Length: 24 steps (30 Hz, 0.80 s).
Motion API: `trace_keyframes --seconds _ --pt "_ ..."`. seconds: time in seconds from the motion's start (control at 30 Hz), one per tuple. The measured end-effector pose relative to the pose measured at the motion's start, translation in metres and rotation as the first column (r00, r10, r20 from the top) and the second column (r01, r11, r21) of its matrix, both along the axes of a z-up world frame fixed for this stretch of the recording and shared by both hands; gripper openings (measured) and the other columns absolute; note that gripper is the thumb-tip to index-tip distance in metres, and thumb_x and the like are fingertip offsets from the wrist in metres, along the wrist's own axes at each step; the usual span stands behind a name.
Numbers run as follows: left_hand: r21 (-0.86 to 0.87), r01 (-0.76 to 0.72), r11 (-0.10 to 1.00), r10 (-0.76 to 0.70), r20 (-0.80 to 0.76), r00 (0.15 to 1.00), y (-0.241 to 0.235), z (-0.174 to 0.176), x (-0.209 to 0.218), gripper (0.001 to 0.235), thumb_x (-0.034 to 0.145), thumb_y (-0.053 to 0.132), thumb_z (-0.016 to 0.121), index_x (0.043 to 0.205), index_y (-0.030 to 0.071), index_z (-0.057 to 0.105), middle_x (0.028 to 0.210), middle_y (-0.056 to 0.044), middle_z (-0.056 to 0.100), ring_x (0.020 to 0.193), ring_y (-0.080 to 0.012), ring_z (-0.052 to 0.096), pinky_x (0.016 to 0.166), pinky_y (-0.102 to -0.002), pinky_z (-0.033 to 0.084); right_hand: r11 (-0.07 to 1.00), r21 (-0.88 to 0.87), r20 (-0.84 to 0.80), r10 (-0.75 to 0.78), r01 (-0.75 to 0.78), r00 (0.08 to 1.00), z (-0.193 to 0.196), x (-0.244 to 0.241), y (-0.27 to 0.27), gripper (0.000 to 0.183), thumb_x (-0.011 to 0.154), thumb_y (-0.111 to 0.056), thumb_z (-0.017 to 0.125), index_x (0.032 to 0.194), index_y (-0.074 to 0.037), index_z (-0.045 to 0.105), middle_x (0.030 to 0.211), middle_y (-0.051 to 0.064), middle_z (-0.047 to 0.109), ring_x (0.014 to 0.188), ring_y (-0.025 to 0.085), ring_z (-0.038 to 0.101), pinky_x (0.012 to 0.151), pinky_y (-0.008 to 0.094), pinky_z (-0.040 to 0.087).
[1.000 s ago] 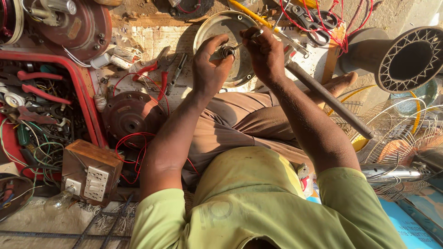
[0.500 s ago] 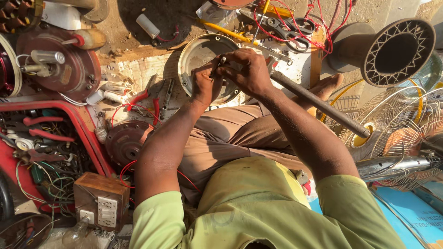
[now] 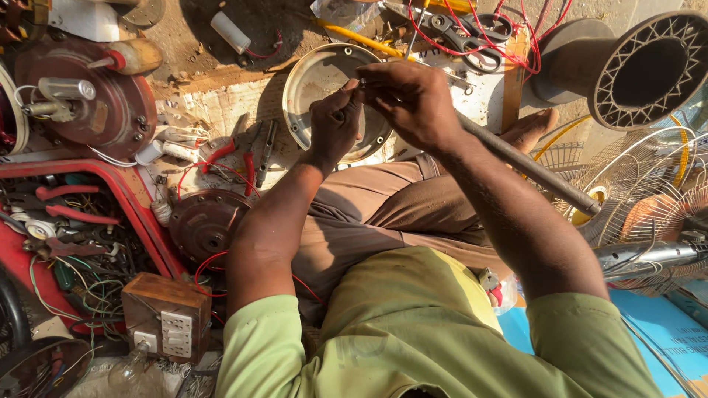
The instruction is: The person is repairing an electrical motor component. They use a hammer and a metal punch to tap and adjust a central shaft or bearing within a circular metal housing. The person repeatedly positions the punch and strikes it with the hammer to drive the component into place.
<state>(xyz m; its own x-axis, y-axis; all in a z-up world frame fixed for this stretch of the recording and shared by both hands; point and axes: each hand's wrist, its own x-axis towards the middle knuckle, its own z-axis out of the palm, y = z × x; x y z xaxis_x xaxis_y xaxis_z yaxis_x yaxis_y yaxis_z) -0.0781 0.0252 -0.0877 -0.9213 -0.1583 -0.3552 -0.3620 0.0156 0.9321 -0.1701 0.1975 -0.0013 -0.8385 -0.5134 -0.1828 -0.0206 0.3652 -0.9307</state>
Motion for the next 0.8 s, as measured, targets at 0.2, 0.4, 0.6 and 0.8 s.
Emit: trace_keyframes --seconds 0.2,0.4,0.6,0.8 --pt "0.06 -0.028 0.998 0.022 0.1 0.995 -0.014 0.002 -0.012 0.025 0.098 0.026 0.072 0.108 0.003 0.077 0.099 0.002 0.068 0.055 -0.0052 0.059 0.04 -0.027 0.045 0.646 0.738 0.257 0.003 -0.198 0.967 -0.053 0.018 0.094 0.065 0.081 -0.039 0.091 0.127 0.0 0.066 0.117 0.022 0.071 0.106 0.033 0.07 0.094 0.042 0.055" --pt "-0.103 0.053 0.993 -0.075 -0.224 0.972 -0.022 0.021 -0.005 0.018 0.106 0.013 0.073 0.11 -0.003 0.079 0.11 -0.015 0.081 0.116 -0.0177 0.071 0.092 -0.03 0.057 0.64 0.737 0.195 0.106 -0.217 0.975 -0.037 0.029 0.129 0.059 0.083 -0.023 0.085 0.137 -0.009 0.066 0.108 0.02 0.075 0.092 0.032 0.074 0.085 0.042 0.059" --pt "-0.133 0.085 0.987 -0.112 -0.206 0.972 -0.023 0.049 -0.003 0.02 0.102 0.012 0.07 0.115 -0.003 0.074 0.108 -0.017 0.079 0.099 -0.0143 0.076 0.087 -0.028 0.06 0.98 0.177 0.617 -0.181 0.09 0.765 0.1 0.032 0.152 0.062 0.103 -0.024 0.06 0.161 -0.014 0.043 0.096 0.008 0.071 0.07 0.014 0.068 0.062 0.03 0.057" --pt "-0.293 0.096 0.951 -0.189 -0.307 0.933 -0.016 0.076 -0.01 0.016 0.098 0.014 0.073 0.104 0.0 0.079 0.1 -0.021 0.079 0.08 -0.0168 0.078 0.072 -0.03 0.06 0.961 -0.199 0.448 -0.085 0.192 0.89 0.21 0.049 0.082 0.062 0.108 -0.013 0.057 0.166 -0.005 0.035 0.098 0.007 0.064 0.071 0.011 0.061 0.06 0.028 0.054"
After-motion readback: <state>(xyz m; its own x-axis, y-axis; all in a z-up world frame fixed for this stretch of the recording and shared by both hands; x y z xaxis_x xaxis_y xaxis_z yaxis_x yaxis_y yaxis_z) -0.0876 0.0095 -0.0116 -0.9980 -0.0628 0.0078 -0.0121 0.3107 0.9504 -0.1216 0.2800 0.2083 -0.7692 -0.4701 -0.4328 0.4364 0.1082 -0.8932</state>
